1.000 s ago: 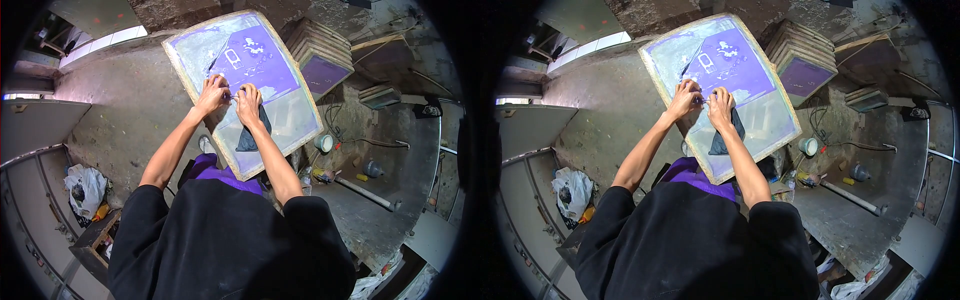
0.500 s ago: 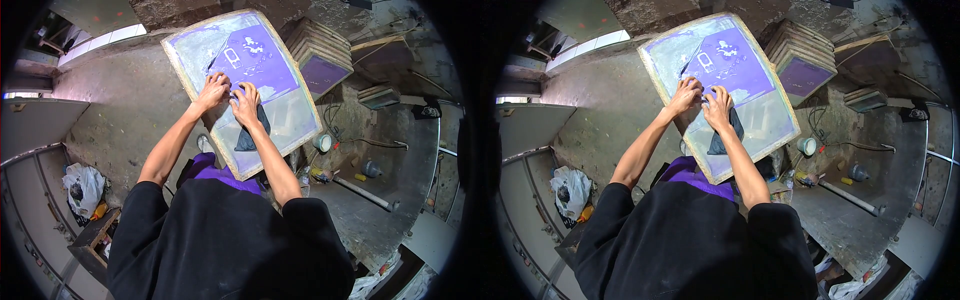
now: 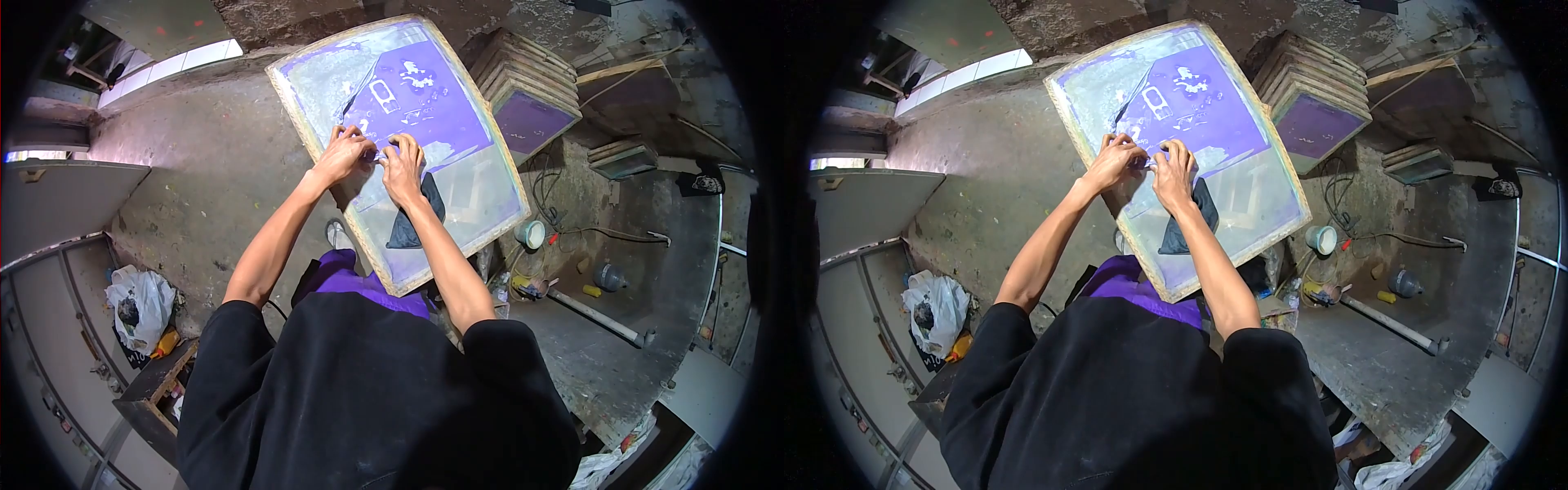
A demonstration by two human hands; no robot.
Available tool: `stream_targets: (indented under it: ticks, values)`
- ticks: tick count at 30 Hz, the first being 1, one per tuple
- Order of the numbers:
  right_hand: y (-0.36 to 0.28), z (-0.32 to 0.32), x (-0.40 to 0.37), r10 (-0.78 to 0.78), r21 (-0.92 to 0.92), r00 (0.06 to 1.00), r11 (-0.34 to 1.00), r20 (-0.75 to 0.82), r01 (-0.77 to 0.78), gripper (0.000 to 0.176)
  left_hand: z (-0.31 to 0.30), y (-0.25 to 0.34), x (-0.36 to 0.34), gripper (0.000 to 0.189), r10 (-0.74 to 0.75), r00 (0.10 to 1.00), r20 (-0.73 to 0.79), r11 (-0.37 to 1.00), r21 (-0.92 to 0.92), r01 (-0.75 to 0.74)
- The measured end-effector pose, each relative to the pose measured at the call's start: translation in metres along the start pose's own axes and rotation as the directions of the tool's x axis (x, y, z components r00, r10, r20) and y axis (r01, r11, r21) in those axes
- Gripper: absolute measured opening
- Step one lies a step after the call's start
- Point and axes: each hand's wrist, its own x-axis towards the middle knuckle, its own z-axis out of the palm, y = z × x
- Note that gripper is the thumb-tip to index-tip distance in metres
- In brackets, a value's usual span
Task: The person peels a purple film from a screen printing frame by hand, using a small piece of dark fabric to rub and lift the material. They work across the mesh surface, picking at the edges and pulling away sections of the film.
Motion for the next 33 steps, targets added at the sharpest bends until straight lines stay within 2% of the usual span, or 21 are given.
stream_targets:
  ticks: [4, 7, 12, 15, 21, 23, 27, 29, 33]
  values:
    - [-0.001, -0.001, 0.001, -0.008, -0.006, 1.0, 1.0, -0.001, 0.008, 0.021, 0.004, -0.004, -0.002, 0.036, 0.019, 0.999, 0.026, 0.995, 0.097, -0.022]
    - [-0.002, -0.003, 0.002, -0.001, 0.023, 1.0, 1.0, 0.006, 0.001, 0.023, 0.005, -0.003, 0.0, 0.031, 0.101, 0.995, 0.028, 0.973, 0.207, -0.104]
    - [-0.006, -0.007, 0.003, 0.018, 0.114, 1.0, 0.993, 0.01, -0.019, 0.024, 0.016, -0.01, 0.0, 0.027, 0.145, 0.989, -0.039, 0.966, 0.22, -0.134]
    - [-0.008, -0.008, 0.004, 0.054, 0.126, 0.998, 0.99, 0.033, -0.058, 0.023, 0.018, -0.011, 0.001, 0.024, 0.066, 0.996, -0.053, 0.987, 0.148, -0.058]
    - [-0.013, -0.005, 0.005, 0.075, 0.119, 0.997, 0.99, 0.03, -0.078, 0.019, 0.009, -0.012, 0.004, 0.025, 0.004, 1.0, 0.006, 0.998, 0.062, -0.004]
    - [-0.012, -0.003, 0.005, 0.035, 0.095, 0.999, 0.995, 0.036, -0.039, 0.02, 0.005, -0.013, 0.004, 0.026, -0.031, 0.998, 0.052, 0.999, 0.018, 0.03]
    - [-0.007, 0.006, 0.008, -0.044, 0.052, 0.999, 0.998, 0.032, 0.042, 0.021, 0.0, -0.013, 0.002, 0.028, -0.067, 0.998, 0.008, 0.993, -0.101, 0.067]
    - [-0.007, 0.008, 0.009, -0.074, 0.038, 0.997, 0.997, 0.033, 0.072, 0.021, -0.003, -0.011, -0.002, 0.028, -0.071, 0.997, 0.006, 0.994, -0.081, 0.072]
    - [-0.006, 0.007, 0.011, -0.031, 0.068, 0.999, 0.997, 0.033, 0.029, 0.023, -0.006, -0.007, -0.008, 0.03, -0.08, 0.997, -0.014, 0.996, -0.035, 0.079]
